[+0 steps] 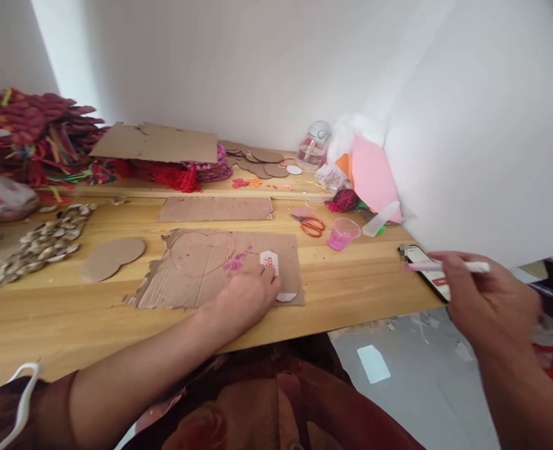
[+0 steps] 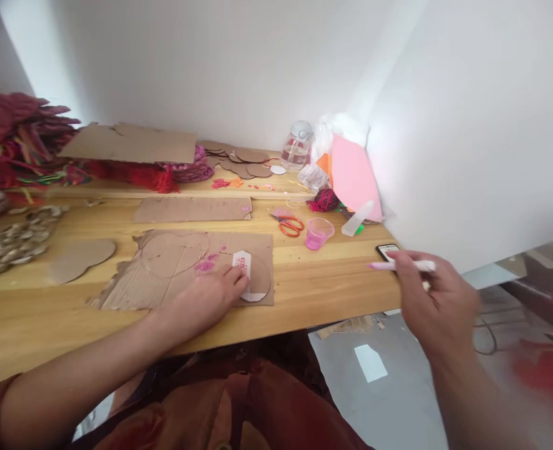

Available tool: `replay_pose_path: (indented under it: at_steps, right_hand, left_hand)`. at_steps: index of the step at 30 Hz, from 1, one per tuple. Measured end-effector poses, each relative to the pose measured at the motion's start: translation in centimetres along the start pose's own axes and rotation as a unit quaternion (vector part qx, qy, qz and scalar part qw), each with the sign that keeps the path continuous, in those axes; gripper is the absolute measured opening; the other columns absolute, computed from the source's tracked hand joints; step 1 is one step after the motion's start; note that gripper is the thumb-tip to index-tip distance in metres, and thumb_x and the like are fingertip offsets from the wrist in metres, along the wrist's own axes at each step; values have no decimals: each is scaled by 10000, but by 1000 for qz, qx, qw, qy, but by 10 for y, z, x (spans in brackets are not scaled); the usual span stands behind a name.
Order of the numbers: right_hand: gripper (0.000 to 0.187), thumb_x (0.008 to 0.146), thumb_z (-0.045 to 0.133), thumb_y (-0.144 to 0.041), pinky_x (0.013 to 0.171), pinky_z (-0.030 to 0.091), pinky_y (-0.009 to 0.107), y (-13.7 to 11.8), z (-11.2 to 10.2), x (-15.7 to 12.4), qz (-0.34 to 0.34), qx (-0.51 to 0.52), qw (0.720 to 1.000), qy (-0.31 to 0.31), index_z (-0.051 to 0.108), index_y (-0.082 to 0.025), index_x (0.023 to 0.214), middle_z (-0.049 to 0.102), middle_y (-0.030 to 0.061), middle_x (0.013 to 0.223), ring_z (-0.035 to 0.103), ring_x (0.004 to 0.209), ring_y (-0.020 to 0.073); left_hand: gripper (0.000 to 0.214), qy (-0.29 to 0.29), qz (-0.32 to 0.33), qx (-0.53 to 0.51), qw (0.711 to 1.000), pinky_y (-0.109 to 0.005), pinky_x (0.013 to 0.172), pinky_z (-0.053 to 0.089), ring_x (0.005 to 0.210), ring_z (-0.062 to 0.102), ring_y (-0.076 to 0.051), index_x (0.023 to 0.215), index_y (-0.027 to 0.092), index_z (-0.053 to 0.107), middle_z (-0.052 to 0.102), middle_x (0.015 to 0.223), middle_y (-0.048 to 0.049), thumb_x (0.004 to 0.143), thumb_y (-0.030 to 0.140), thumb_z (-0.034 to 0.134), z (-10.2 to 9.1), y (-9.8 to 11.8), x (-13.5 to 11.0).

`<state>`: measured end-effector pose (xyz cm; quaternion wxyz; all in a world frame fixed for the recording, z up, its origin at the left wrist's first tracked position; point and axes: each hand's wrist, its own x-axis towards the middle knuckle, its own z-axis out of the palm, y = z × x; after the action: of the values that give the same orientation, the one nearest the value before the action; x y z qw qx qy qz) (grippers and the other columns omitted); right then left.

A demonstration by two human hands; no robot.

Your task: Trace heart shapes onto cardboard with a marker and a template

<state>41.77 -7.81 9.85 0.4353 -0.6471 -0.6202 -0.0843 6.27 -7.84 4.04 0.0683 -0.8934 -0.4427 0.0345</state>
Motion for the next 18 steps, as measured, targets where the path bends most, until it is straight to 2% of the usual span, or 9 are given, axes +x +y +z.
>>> replay_pose_path:
  at_steps: [2, 5, 8, 10, 12, 15, 18]
  right_hand:
    - [245, 980, 626, -415, 627, 450, 345, -21, 21, 19, 34, 44, 998, -20, 799, -248, 933, 735, 87, 797, 663, 721, 203]
    - [237, 966, 632, -430, 666, 475, 323, -37, 52, 43, 12, 75, 997, -7, 747, -230, 913, 742, 67, 852, 640, 723, 184]
    - [232, 940, 646, -455, 736, 503, 336, -38, 81, 59, -25, 58, 998, -8, 723, -236, 943, 734, 49, 907, 632, 757, 191]
    - [205, 925, 642, -429, 768, 498, 350, -35, 96, 65, -55, 34, 997, -31, 728, -244, 915, 721, 41, 871, 630, 801, 210]
    - [194, 912, 636, -412, 799, 481, 367, -32, 108, 67, -78, 10, 994, -80, 738, -249, 889, 720, 41, 815, 622, 845, 235]
    - [211, 895, 634, -411, 873, 439, 417, -28, 123, 66, -91, -27, 986, -136, 761, -242, 889, 744, 53, 779, 603, 923, 279]
    - [216, 881, 634, -405, 940, 386, 463, -26, 135, 63, -101, -62, 978, -173, 768, -240, 839, 781, 58, 841, 578, 998, 313]
  left_hand:
    - [326, 3, 8, 32, 999, -358, 605, 595, 859, 732, -298, 1154, 100, 726, 745, 1027, -176, 904, 17, 533, 4, 6, 2]
    - [314, 35, 16, 59, 998, -398, 651, 635, 975, 738, -358, 1211, 76, 735, 744, 1117, -246, 957, 208, 605, 20, 13, 1]
    - [412, 72, 12, 55, 996, -481, 794, 663, 1160, 702, -433, 1277, 87, 730, 712, 1265, -289, 947, 319, 651, 42, 17, -3]
    - [398, 80, 6, 40, 996, -489, 827, 665, 1205, 690, -437, 1290, 136, 739, 705, 1312, -266, 930, 284, 663, 53, 19, -7]
    - [405, 83, -5, 33, 996, -477, 842, 665, 1228, 683, -427, 1300, 170, 742, 704, 1335, -240, 905, 239, 680, 61, 21, -9]
    - [422, 93, -35, 24, 995, -456, 939, 638, 1297, 648, -396, 1330, 162, 725, 691, 1374, -212, 920, 251, 679, 63, 25, -13]
    - [431, 94, -43, 20, 994, -448, 1015, 601, 1341, 616, -376, 1368, 139, 696, 674, 1407, -203, 977, 307, 630, 60, 26, -15]
